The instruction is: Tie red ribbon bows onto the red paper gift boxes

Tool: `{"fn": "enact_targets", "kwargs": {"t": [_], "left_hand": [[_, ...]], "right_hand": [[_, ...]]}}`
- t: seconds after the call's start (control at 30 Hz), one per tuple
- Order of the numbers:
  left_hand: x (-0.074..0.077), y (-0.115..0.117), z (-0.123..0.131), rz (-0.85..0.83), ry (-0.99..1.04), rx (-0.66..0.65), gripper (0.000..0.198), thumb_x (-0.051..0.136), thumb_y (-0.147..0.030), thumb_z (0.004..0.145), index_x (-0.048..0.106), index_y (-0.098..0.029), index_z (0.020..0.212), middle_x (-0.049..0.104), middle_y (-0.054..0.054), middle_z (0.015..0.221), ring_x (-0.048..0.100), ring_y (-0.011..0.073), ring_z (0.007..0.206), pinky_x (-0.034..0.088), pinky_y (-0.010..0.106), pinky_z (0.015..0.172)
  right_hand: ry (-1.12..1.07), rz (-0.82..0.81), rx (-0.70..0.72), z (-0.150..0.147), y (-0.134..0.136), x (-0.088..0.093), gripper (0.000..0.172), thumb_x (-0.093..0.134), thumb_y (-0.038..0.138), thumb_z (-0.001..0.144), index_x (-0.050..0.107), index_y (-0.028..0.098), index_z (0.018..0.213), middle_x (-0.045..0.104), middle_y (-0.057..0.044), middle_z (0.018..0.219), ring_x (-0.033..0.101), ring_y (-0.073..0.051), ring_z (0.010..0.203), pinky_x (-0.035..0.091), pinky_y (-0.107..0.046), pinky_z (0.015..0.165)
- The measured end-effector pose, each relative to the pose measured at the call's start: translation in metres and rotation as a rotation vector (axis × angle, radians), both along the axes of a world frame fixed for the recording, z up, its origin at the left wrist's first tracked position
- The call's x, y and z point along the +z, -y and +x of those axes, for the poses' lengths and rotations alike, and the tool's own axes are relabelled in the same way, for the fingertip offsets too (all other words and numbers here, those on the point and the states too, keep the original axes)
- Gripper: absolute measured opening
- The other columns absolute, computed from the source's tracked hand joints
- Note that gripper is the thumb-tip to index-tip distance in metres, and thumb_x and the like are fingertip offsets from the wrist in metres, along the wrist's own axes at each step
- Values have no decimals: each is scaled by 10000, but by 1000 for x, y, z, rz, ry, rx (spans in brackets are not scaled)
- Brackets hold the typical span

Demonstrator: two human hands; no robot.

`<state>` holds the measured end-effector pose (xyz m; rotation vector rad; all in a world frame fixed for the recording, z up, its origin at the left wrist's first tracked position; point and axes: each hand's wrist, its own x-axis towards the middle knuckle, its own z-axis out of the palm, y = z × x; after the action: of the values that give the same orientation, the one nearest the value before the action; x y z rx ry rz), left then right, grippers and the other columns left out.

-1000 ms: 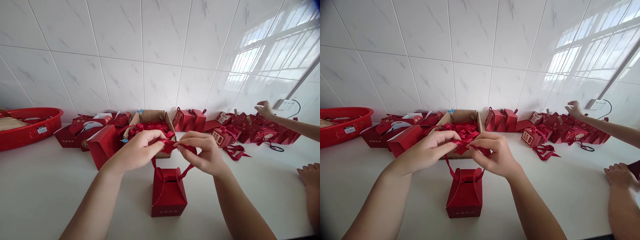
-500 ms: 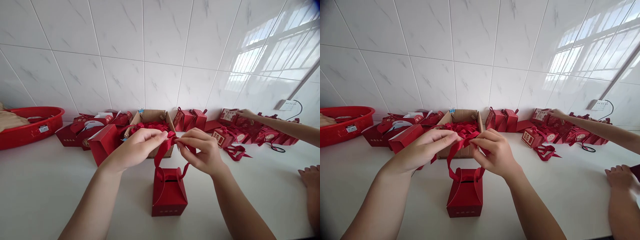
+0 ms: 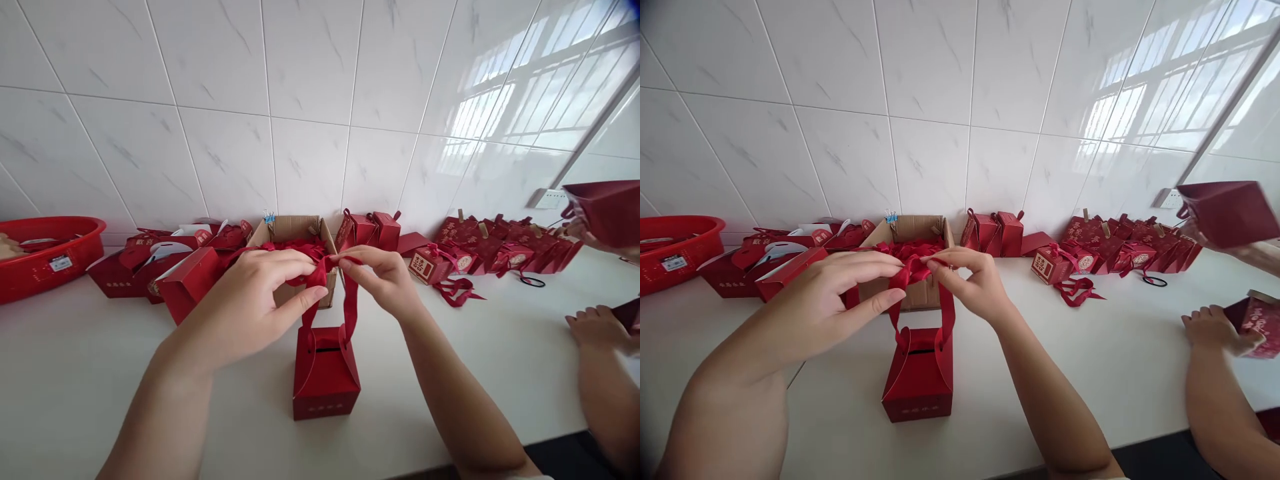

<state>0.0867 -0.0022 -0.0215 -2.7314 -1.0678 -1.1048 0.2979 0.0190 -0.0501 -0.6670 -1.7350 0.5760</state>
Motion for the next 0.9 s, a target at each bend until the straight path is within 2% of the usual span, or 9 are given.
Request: {"fn": "enact_targets", "kwargs": {"t": [0.13, 0.27, 0.43, 0.53, 0.67, 0.9], "left_hand": [[2, -1, 0, 121, -102, 48, 242, 587, -391, 847, 671, -282, 1046, 705, 37, 1076, 600, 292, 1071, 434, 434, 962], [-3, 3, -6, 228, -160, 133, 322, 543, -393, 867, 627, -265, 1151, 662, 79, 1182, 532, 337, 1180, 323, 529, 1043], [-22, 21, -27, 327, -275, 305, 460, 465, -391, 895, 498, -183, 1305, 521, 115, 1371, 434, 347, 1288, 274, 548, 1066], [-39, 26, -43, 291, -296, 355, 493, 432, -417, 904, 468, -163, 1325, 502, 118, 1388, 468, 321, 1263, 342, 502, 1033], [-60, 30, -61, 162, -239, 398, 553, 430, -460, 895, 421, -169, 1366, 485, 113, 1403, 528, 308, 1198, 445, 436, 954], [-92, 51, -84, -16, 23, 446, 572, 457, -478, 884, 372, -226, 1391, 429, 73, 1441, 475, 282, 1264, 459, 385, 992]], "right_hand": [[-159, -135, 69, 1, -4, -4, 154, 632, 313, 833, 754, 246, 900, 722, -22, 930, 640, -180, 956, 496, -315, 852], [-268, -173, -57, 10, 1, -19, 164, 646, 348, 816, 757, 234, 857, 718, -18, 856, 633, -177, 900, 490, -308, 803], [-290, -246, -204, 31, 16, -43, 174, 669, 383, 788, 764, 238, 800, 694, -11, 752, 597, -155, 778, 460, -288, 720], [-324, -306, -268, 41, 25, -57, 186, 677, 404, 774, 766, 241, 797, 692, -15, 759, 589, -156, 781, 446, -292, 731], [-357, -355, -322, 53, 35, -75, 221, 674, 430, 770, 767, 237, 825, 691, -29, 778, 579, -158, 777, 430, -293, 716], [-421, -451, -428, 76, 55, -110, 287, 682, 474, 748, 758, 222, 865, 698, -59, 826, 587, -193, 836, 432, -322, 755]]}}
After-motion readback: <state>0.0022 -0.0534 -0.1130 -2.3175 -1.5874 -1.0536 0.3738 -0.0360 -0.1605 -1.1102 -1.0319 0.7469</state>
